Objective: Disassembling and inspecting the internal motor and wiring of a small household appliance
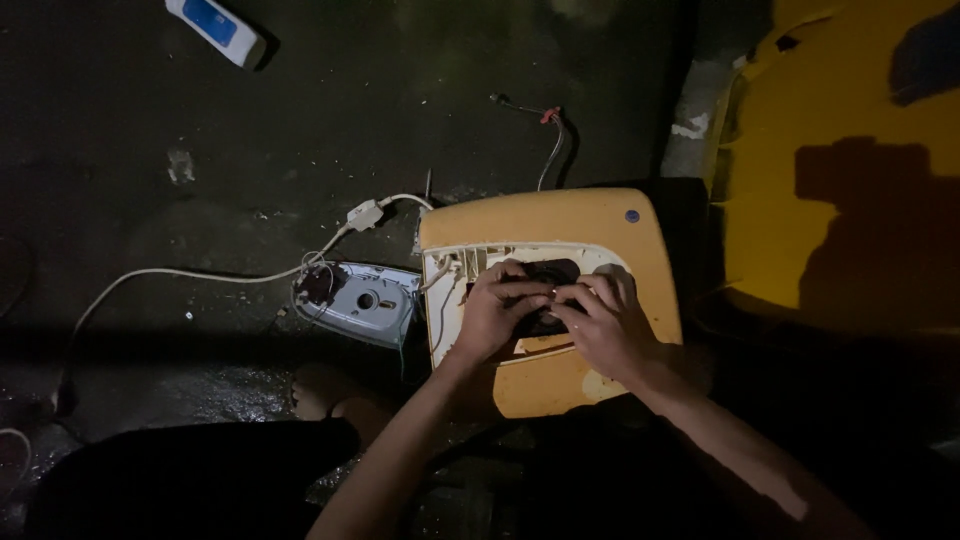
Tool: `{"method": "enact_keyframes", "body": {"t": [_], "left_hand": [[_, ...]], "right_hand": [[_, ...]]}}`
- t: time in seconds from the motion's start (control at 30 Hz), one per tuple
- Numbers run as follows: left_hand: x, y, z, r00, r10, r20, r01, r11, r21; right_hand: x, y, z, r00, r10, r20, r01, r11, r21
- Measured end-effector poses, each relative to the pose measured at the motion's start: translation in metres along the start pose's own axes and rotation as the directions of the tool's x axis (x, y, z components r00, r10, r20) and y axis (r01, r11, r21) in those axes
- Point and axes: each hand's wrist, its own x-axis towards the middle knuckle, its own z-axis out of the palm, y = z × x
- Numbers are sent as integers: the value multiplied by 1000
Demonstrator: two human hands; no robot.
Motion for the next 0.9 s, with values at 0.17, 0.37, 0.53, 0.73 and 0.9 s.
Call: {"method": "enact_keyframes", "body": {"t": [0.17, 0.37, 0.53, 0.73, 0.9], "left_hand": [[3, 2, -1, 1000, 11, 7, -11, 1000, 21], [2, 4, 0, 999, -41, -30, 42, 999, 17], [2, 9, 2, 989, -130, -65, 135, 988, 70], [6, 22, 7, 937, -338, -88, 342, 939, 45], [2, 20, 8, 924, -371, -91, 371, 928, -26]], "right_hand": [[0, -4, -3, 1000, 22, 10, -22, 1000, -4], [3, -5, -9, 998, 38, 46, -37, 999, -29], [6, -4, -11, 998, 38, 51, -38, 999, -5], [-1, -3, -6, 991, 78, 105, -82, 996, 28], [-12, 3, 12, 993, 69, 91, -72, 997, 29]]}}
